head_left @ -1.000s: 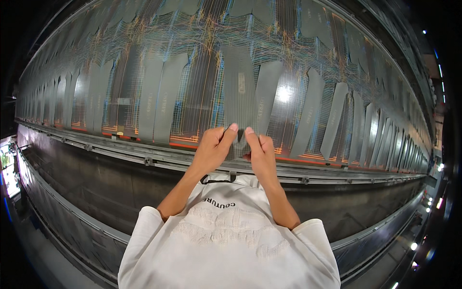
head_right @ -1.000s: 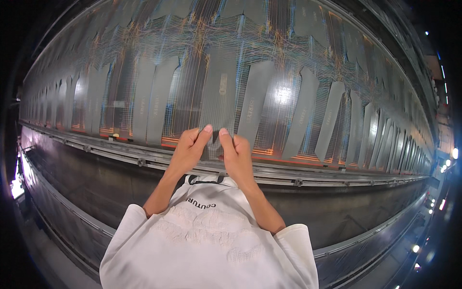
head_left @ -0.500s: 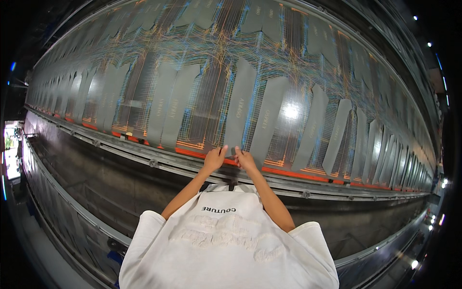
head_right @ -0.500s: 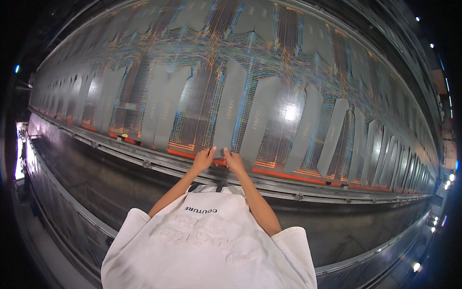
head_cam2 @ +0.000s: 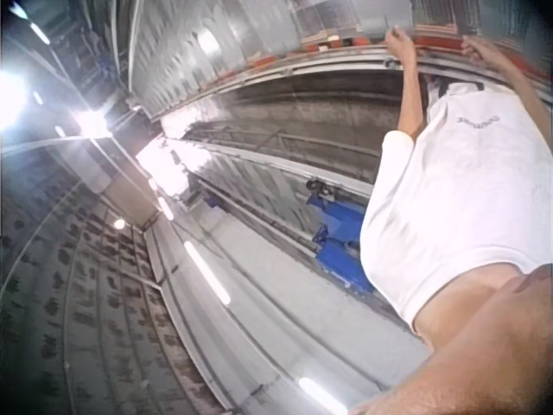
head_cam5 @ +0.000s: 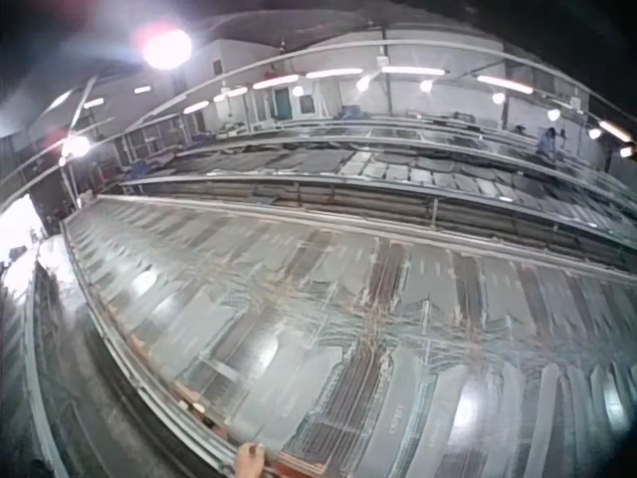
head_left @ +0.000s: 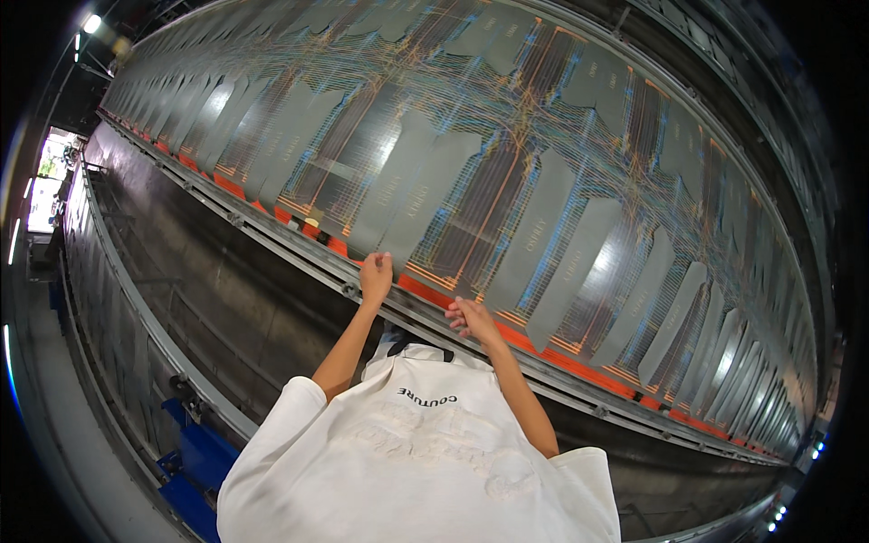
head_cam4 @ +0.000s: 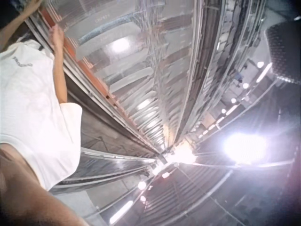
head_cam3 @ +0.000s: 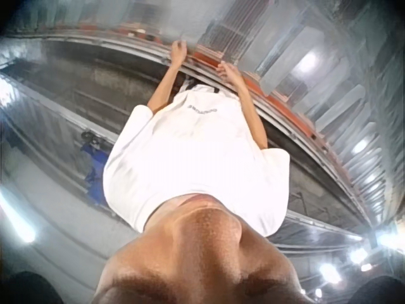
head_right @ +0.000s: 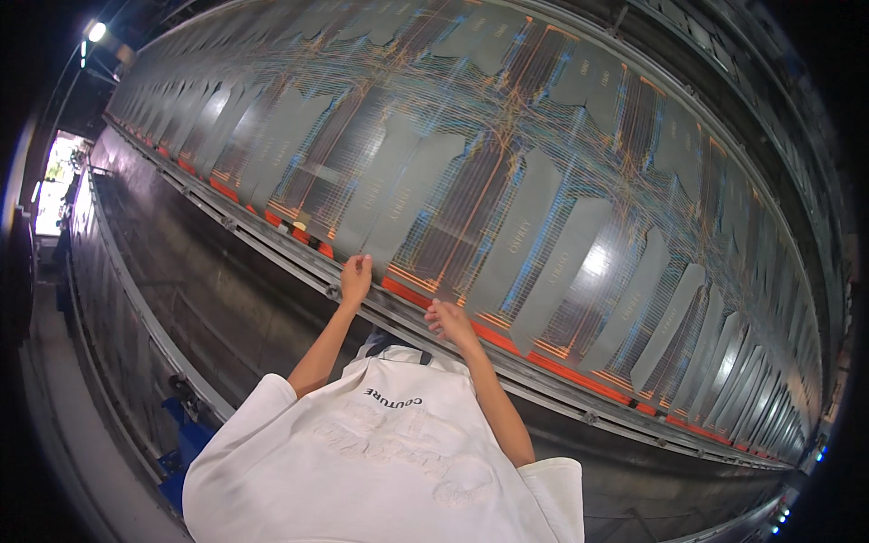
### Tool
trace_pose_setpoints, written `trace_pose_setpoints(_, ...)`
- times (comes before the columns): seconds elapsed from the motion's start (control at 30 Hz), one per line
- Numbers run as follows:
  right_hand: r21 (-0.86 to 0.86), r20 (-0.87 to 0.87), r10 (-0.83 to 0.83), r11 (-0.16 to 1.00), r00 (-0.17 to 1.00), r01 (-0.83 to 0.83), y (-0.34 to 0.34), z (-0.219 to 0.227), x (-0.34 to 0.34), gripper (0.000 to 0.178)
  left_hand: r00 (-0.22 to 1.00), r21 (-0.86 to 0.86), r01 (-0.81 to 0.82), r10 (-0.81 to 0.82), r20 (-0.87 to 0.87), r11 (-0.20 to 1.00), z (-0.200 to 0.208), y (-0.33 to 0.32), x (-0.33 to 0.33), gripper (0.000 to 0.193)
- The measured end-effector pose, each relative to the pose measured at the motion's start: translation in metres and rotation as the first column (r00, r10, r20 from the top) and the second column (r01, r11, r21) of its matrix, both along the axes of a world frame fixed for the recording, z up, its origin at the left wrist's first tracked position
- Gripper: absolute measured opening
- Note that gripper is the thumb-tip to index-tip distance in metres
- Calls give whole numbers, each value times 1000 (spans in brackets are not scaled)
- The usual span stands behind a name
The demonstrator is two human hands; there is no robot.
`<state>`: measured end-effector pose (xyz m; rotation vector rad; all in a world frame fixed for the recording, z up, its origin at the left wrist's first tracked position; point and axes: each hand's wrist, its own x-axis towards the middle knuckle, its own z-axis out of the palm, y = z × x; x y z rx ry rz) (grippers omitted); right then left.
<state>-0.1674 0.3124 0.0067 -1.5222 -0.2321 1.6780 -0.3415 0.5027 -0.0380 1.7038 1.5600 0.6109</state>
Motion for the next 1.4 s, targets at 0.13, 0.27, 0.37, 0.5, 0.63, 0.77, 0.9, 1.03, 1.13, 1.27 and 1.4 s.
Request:
trace_pose_setpoints(0.13,16,56,-235,972,970,235,69,-4,-39,45,990,1,73,-72,-118,997,-20,44,-15,42)
trace_pose_setpoints(0.27,-136,53,-459,876,887,462,120,-30,-76,39,966,-469,216,-258,-26,856,-1,60,-9,48)
trace_pose_setpoints(0.37,-220,21,-432,877,901,426,161,-11,-106,32,978,-766,184,-189,84,616,9,82,-12,45)
trace_pose_setpoints(0.5,-283,-159,-481,859,862,427,177,-6,-112,31,959,-953,283,-19,283,104,-10,115,-16,38)
trace_pose_setpoints(0.63,-229,-52,-563,811,825,538,179,-15,-111,28,918,-889,339,-313,242,308,29,118,-11,33)
trace_pose_setpoints(0.77,-93,152,-639,750,754,655,194,26,-113,26,897,-794,439,-245,367,420,59,116,-6,35)
trace_pose_setpoints(0.9,167,357,-648,753,673,637,207,107,-98,31,793,-572,609,-412,448,550,161,134,13,40)
trace_pose_setpoints(1.03,317,566,-521,853,639,415,211,207,-87,40,675,-346,734,-572,467,584,243,141,20,46)
trace_pose_setpoints(1.13,220,548,-500,860,671,461,209,169,-66,40,713,-344,680,-478,512,647,196,138,37,47)
trace_pose_setpoints(1.27,284,513,-538,842,668,460,193,53,-58,40,693,-304,712,-561,454,633,106,122,37,49)
trace_pose_setpoints(1.4,24,410,-399,903,820,428,172,21,-86,39,723,-381,688,-536,435,618,55,107,0,46)
